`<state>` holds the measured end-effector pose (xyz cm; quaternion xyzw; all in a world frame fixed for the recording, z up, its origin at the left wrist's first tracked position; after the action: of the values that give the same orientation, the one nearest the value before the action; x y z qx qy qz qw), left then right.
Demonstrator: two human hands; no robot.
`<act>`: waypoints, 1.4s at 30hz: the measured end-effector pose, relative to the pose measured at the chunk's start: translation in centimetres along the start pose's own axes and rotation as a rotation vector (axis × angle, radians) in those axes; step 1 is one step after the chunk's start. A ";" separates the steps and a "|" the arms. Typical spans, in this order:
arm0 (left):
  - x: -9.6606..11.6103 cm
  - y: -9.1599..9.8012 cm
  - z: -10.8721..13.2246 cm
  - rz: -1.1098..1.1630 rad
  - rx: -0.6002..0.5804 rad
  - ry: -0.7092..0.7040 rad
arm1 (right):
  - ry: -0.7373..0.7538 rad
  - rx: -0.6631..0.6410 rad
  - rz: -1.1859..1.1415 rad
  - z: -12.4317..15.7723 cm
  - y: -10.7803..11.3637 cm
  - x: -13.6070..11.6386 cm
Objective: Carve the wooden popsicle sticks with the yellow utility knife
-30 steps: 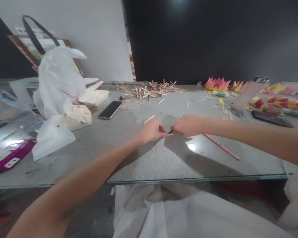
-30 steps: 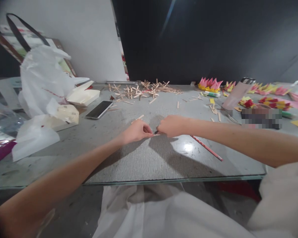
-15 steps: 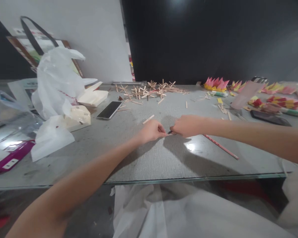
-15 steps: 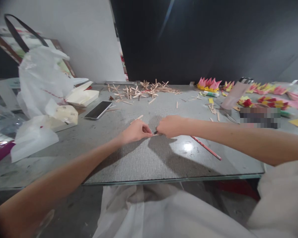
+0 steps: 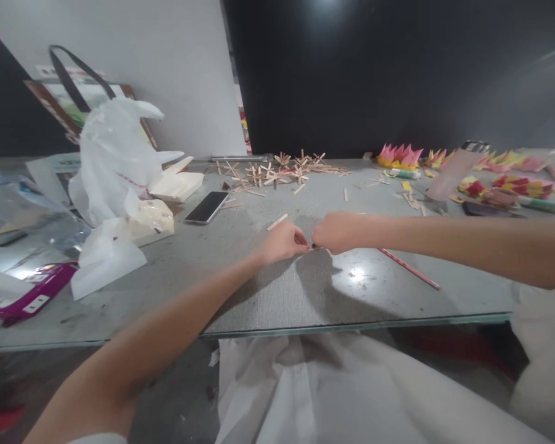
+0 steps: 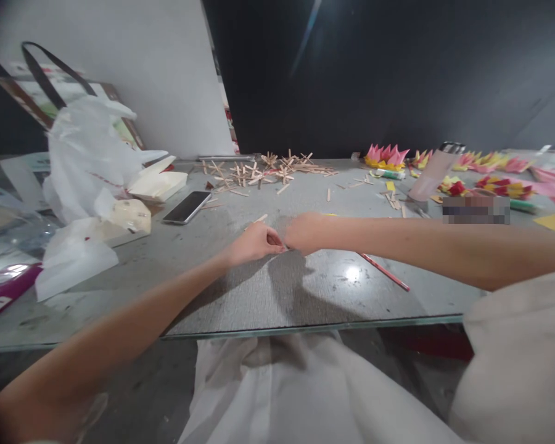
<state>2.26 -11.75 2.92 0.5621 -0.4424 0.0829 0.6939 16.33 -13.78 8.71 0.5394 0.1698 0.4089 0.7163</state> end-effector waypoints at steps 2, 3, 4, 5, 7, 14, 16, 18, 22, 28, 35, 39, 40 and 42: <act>0.0 0.0 0.1 0.006 0.012 0.004 | 0.028 -0.035 0.098 0.0 -0.2 0.1; 0.0 0.0 0.1 0.001 0.020 0.008 | 0.034 -0.047 0.138 0.0 -0.3 0.2; 0.0 0.0 0.2 -0.008 0.026 0.015 | 0.035 -0.047 0.154 0.1 -0.4 0.3; 0.1 0.0 0.2 -0.016 0.030 0.022 | 0.034 -0.039 0.155 0.2 -0.5 0.5; 0.2 0.1 0.4 -0.020 0.033 0.028 | 0.047 -0.018 0.165 0.3 -0.7 0.8; 0.3 0.1 0.1 0.011 0.003 0.036 | 0.045 0.019 0.157 0.4 -1.8 1.5; 0.3 0.1 0.0 0.013 0.004 0.039 | 0.048 0.028 0.147 0.5 -1.9 1.6; 0.3 0.0 0.0 0.014 0.006 0.042 | 0.046 0.041 0.134 0.6 -2.0 1.7; 0.4 0.0 0.1 0.006 0.006 0.059 | 0.031 0.033 0.028 0.7 -2.1 2.4; 0.5 0.0 0.1 -0.004 0.022 0.090 | -0.069 0.186 0.011 1.2 -1.8 3.5; 0.7 0.0 0.3 0.006 0.009 0.107 | -0.023 0.102 0.006 2.1 -3.1 3.0; 0.7 0.1 0.4 -0.009 0.009 0.120 | -0.024 0.107 -0.030 1.9 -3.6 2.9; 0.6 0.1 0.4 -0.012 0.011 0.121 | -0.024 0.108 -0.035 1.8 -3.7 2.9; 0.5 0.0 0.3 -0.009 0.010 0.118 | -0.030 0.095 -0.048 1.6 -3.8 2.9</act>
<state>2.36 -12.16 3.28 0.5616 -0.3976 0.1151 0.7164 20.74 -12.95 6.37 0.5749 0.1911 0.3747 0.7019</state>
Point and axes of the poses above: each hand's wrist, its own z-axis away from the middle knuckle, its own y-axis out of the back of the hand, x = y × z, the point moved 4 cm from there along -z, towards the middle knuckle, and after that the axes turned 3 degrees about -y, right-handed, at the moved point
